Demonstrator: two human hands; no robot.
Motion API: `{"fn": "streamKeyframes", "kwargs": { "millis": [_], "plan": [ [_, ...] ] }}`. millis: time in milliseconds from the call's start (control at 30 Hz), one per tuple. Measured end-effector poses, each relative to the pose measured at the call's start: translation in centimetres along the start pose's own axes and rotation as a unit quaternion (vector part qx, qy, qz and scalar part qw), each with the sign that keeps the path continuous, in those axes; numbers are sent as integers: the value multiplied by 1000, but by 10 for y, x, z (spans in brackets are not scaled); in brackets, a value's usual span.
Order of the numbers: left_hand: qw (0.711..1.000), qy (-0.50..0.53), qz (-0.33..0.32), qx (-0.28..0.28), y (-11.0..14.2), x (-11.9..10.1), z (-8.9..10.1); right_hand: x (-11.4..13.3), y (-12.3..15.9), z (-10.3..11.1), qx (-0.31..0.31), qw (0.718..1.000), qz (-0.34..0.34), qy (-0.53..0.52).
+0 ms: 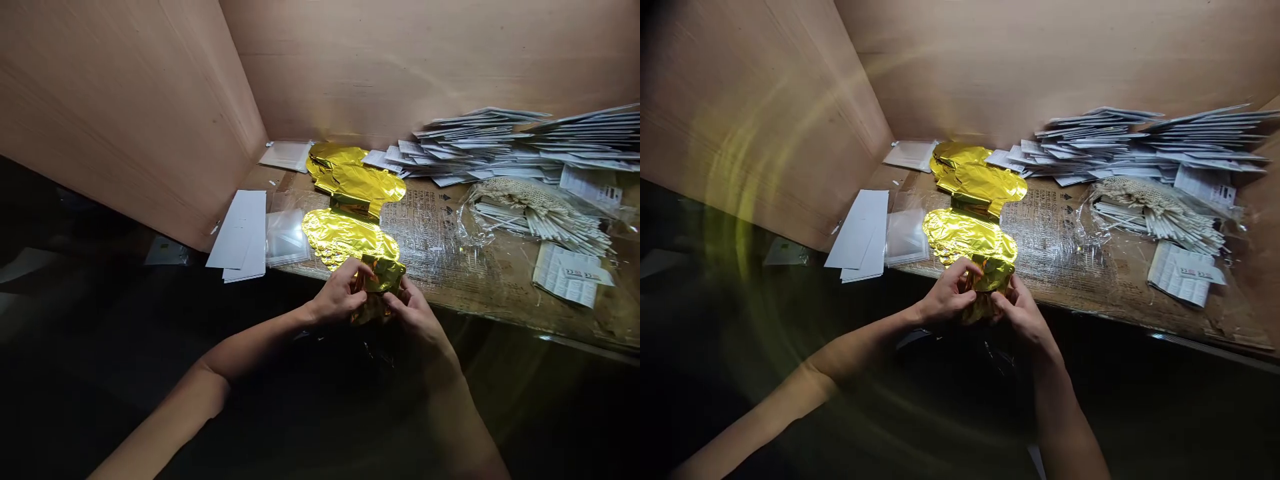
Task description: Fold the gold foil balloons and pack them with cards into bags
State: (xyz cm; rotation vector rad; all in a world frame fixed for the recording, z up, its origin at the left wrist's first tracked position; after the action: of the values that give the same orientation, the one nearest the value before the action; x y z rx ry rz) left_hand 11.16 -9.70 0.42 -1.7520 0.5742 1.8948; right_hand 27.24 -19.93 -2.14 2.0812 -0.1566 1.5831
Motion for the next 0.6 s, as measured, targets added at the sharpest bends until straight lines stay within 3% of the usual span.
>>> {"fn": "streamKeyframes", "kwargs": {
  "millis": [67, 133, 233, 367, 500, 600],
  "plan": [
    [1000, -2, -23, 12, 0, 2, 3, 0, 2, -5, -7, 999, 24, 33],
    [996, 69, 27, 39, 2, 8, 4, 1, 3, -8, -24, 998, 45, 32],
    [972, 192, 132, 35, 4, 17, 7, 3, 3, -9, -44, 997, 56, 20],
    [954, 211, 195, 88, 6, 19, 3, 4, 6, -10, -36, 997, 62, 29],
    [974, 171, 143, 43, 5, 15, 11, 16, 14, -3, -10, 995, 77, 64],
    [994, 89, 43, 54, 2, 11, 20, 36, 22, 2, 133, 973, 88, 170]
  ]
}}
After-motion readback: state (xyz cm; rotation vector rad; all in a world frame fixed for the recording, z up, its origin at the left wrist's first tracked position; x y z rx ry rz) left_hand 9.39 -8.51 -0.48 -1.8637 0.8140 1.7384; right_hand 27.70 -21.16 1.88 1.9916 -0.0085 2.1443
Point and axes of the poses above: each hand's wrist, its own y-axis away from the middle knuckle, its own z-axis out of the back of the hand, x = y × z, the point moved 4 cm from there along -y, towards the middle knuckle, and after that the axes turned 11 degrees about -x, right-handed, at the moved point
